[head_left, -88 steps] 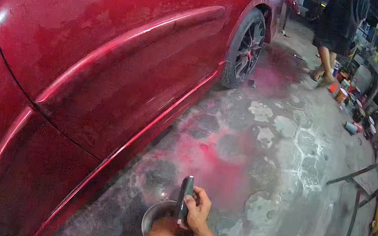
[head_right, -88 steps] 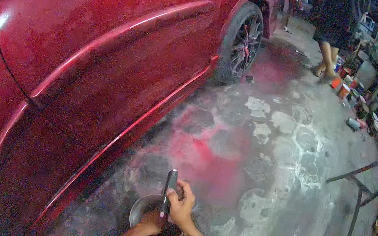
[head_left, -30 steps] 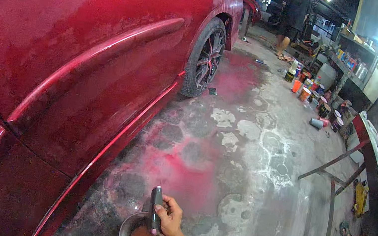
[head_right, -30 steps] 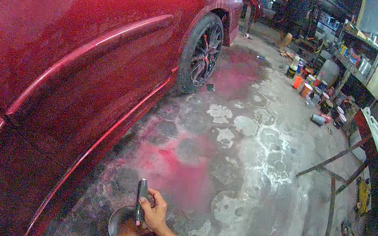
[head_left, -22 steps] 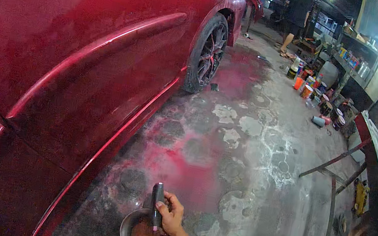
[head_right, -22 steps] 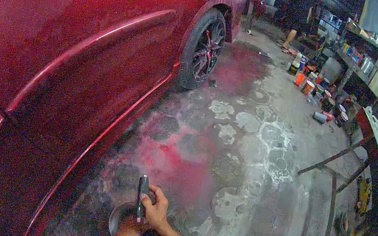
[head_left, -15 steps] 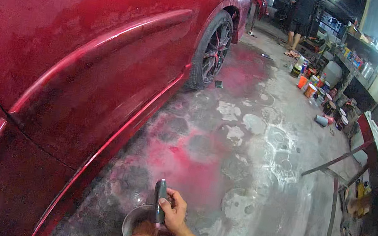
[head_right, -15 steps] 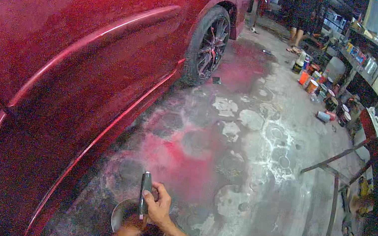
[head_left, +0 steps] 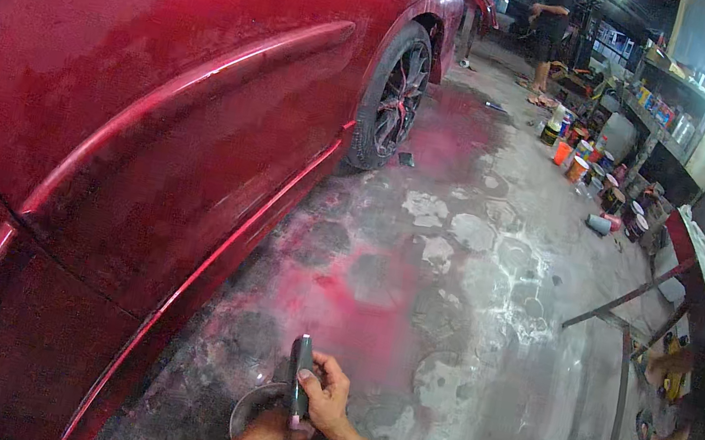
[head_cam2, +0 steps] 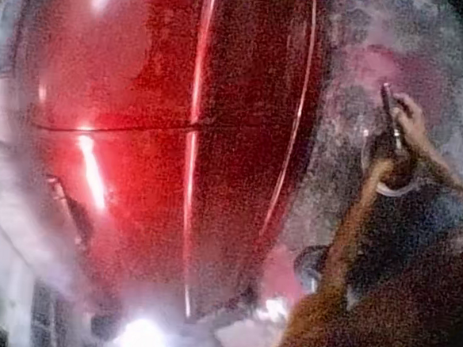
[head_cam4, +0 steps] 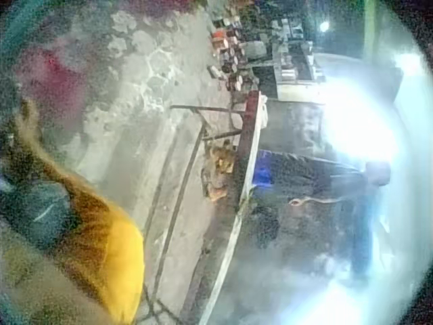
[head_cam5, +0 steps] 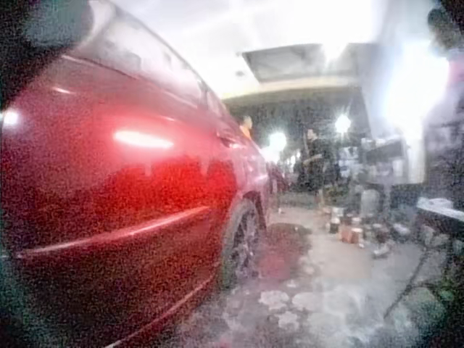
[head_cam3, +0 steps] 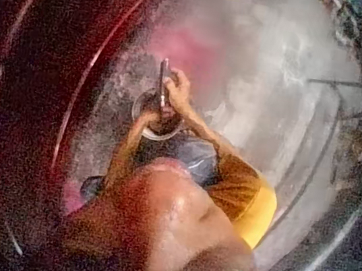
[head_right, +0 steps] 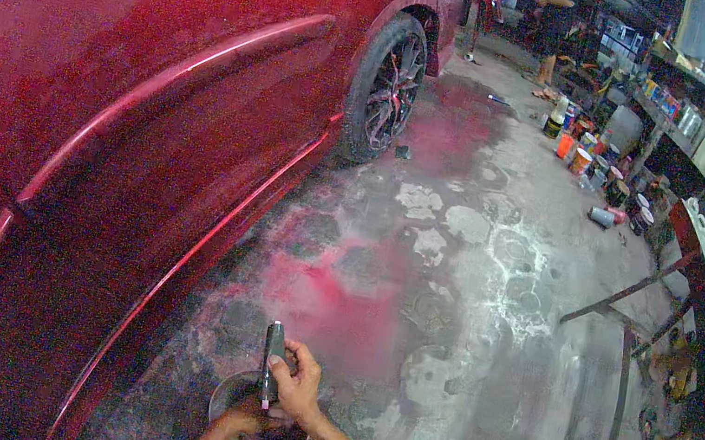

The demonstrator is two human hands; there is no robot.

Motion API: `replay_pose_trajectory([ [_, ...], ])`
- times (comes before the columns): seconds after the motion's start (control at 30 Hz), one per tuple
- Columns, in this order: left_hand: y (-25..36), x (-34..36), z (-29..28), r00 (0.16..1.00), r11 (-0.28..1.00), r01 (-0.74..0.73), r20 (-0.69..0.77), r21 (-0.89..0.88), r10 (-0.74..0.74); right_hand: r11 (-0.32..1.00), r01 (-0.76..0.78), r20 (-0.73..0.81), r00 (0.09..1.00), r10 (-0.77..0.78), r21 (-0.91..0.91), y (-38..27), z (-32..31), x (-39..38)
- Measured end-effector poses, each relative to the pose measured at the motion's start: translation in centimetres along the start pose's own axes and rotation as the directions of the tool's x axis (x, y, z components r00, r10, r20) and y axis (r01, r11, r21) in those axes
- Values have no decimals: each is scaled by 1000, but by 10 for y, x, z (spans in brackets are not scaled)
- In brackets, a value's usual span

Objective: The person sands the bottom panel of a car with a sanding block while wiping it with a cloth, rinses the cloth in a bucket of water, and then sands and wipes the car door panel.

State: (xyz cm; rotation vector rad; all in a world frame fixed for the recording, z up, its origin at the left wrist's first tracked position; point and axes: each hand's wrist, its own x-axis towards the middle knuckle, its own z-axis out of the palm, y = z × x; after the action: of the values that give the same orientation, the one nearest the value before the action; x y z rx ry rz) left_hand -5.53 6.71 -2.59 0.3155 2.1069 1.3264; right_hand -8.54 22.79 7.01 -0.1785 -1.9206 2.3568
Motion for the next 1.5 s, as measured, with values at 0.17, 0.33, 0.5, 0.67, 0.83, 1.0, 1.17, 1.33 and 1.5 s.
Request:
replay_pose_trajectory([
  [0.17, 44, -10, -10, 998, 988, 9, -70, 157, 2, 998, 49, 16, 999, -50, 42, -1, -2, -1],
  [0.33, 46, -13, -9, 993, 979, 108, -73, 173, -97, 999, 21, 22, 1000, -22, 46, -5, -2, 0],
  [0.5, 24, -8, -1, 971, 916, 149, 120, 372, -207, 997, 79, -3, 997, -79, 3, -6, 0, 0],
  [0.67, 34, -16, -1, 987, 942, 55, 125, 330, -101, 996, 84, 19, 996, -84, 12, -10, 0, -1],
  [0.83, 56, -18, -10, 980, 933, 19, 180, 360, -90, 999, 42, 17, 999, -43, 16, -14, 0, -1],
  [1.0, 59, -19, -17, 975, 968, 213, 28, 131, -219, 995, 33, 18, 999, -35, 99, -10, -1, -1],
  [1.17, 63, -20, -26, 994, 889, 109, -50, 445, -96, 996, 28, 20, 999, -30, 83, -1, -2, 1],
  [1.33, 85, -27, -17, 997, 912, 81, -18, 403, -80, 993, 78, 35, 996, -81, 83, -2, -4, 2],
  [1.5, 76, -28, -7, 982, 942, 41, 161, 334, -100, 988, -56, 44, 998, 51, 143, -6, -5, 0],
])
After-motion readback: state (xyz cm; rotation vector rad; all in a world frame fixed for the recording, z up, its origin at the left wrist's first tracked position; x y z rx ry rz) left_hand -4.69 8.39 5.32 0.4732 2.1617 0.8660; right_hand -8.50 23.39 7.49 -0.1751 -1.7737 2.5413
